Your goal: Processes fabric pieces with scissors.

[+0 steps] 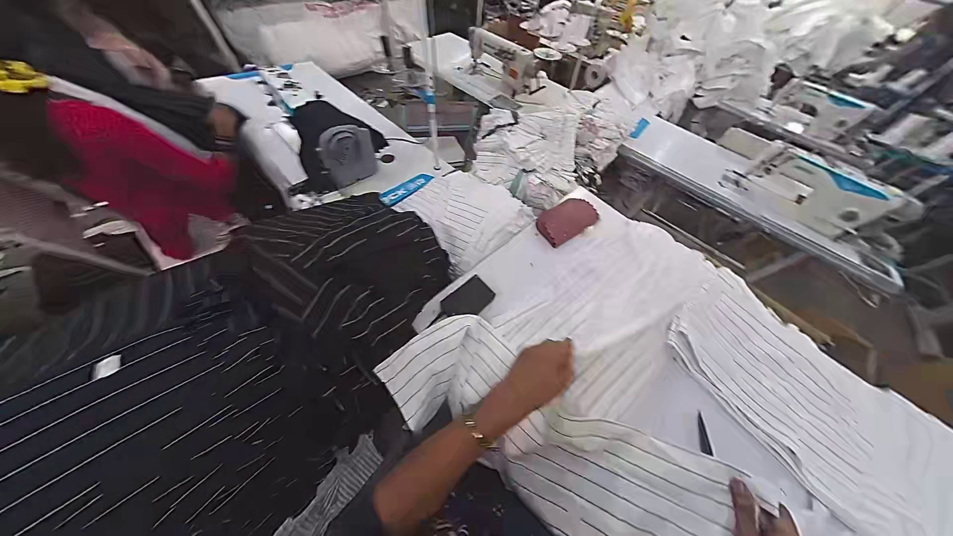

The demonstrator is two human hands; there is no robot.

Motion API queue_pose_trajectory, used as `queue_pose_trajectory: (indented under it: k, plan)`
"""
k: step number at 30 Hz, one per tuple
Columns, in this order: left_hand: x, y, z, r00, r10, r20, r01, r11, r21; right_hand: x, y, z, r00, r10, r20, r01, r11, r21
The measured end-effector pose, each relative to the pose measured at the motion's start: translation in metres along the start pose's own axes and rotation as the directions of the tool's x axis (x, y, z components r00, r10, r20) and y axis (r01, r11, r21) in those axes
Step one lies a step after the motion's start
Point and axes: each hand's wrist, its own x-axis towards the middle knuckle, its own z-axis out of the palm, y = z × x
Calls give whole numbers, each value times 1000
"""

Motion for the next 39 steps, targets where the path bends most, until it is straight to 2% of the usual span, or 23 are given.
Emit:
queue_pose_trajectory:
  k: [2, 3, 5, 7, 9, 11, 12, 14, 17, 19, 21, 22, 24, 25, 27, 29, 30, 32, 34, 36, 39]
  plan:
    - [-31, -29, -42, 972, -127, -198, 136, 990, 36, -4, -11, -9, 999, 26, -39, -25, 999, 46]
    - [-46, -47, -62, 927, -153, -342, 200, 974, 108, -5, -12, -14, 998, 26, -65, -22, 997, 67]
    - [-63, -81, -97, 820, -125, -559, 301, 924, 235, -3, -14, -20, 997, 17, -79, -4, 987, 163]
    - [-56, -93, -106, 783, -38, -620, 263, 924, 276, 1, -17, -22, 999, 25, -49, -11, 963, 271]
    - [-24, -83, -81, 860, 63, -506, 109, 947, 302, 7, -23, -20, 1000, 16, 6, -17, 942, 334]
    - [24, -66, -31, 959, 137, -247, -59, 953, 299, 15, -29, -14, 998, -17, 54, -4, 928, 372]
    - [49, -57, -5, 982, 163, -96, -127, 943, 308, 19, -31, -11, 997, -36, 72, 6, 925, 381]
    - [98, -36, 41, 970, 206, 126, -239, 894, 379, 29, -37, -5, 993, -67, 98, 24, 922, 386]
    - [174, -14, 82, 949, 268, 166, -316, 806, 501, 42, -44, 0, 984, -113, 135, 49, 913, 406]
    - [216, 7, 88, 962, 215, 170, -272, 825, 495, 47, -48, 2, 978, -140, 157, 65, 911, 407]
    - [240, 28, 86, 984, 133, 122, -167, 928, 334, 46, -53, 1, 974, -152, 168, 79, 923, 378]
    - [242, 40, 82, 991, 93, 95, -111, 974, 198, 45, -55, -1, 973, -156, 168, 88, 931, 354]
    - [221, 63, 69, 994, 90, 65, -81, 988, -135, 40, -59, -5, 973, -152, 176, 86, 939, 332]
    - [198, 74, 60, 987, 115, 108, -84, 962, -259, 36, -62, -8, 969, -142, 204, 61, 930, 362]
    - [138, 90, 41, 952, 215, 220, -107, 901, -420, 24, -77, -16, 922, -191, 337, -20, 846, 533]
    - [75, 94, 26, 903, 339, 265, -178, 855, -488, 13, -96, -26, 817, -364, 446, -43, 735, 677]
    - [48, 92, 21, 879, 402, 258, -228, 828, -513, 10, -105, -28, 782, -435, 446, -14, 704, 710]
    - [6, 82, 16, 845, 504, 178, -319, 742, -589, 3, -118, -28, 791, -483, 375, 106, 713, 693]
    - [-26, 74, 15, 858, 511, 56, -372, 692, -619, -3, -126, -29, 830, -460, 316, 174, 752, 636]
    - [-47, 69, 17, 878, 476, -49, -402, 678, -615, -9, -133, -29, 850, -431, 303, 167, 766, 621]
    - [-65, 60, 21, 866, 479, -140, -451, 630, -633, -19, -142, -31, 852, -407, 330, 128, 772, 622]
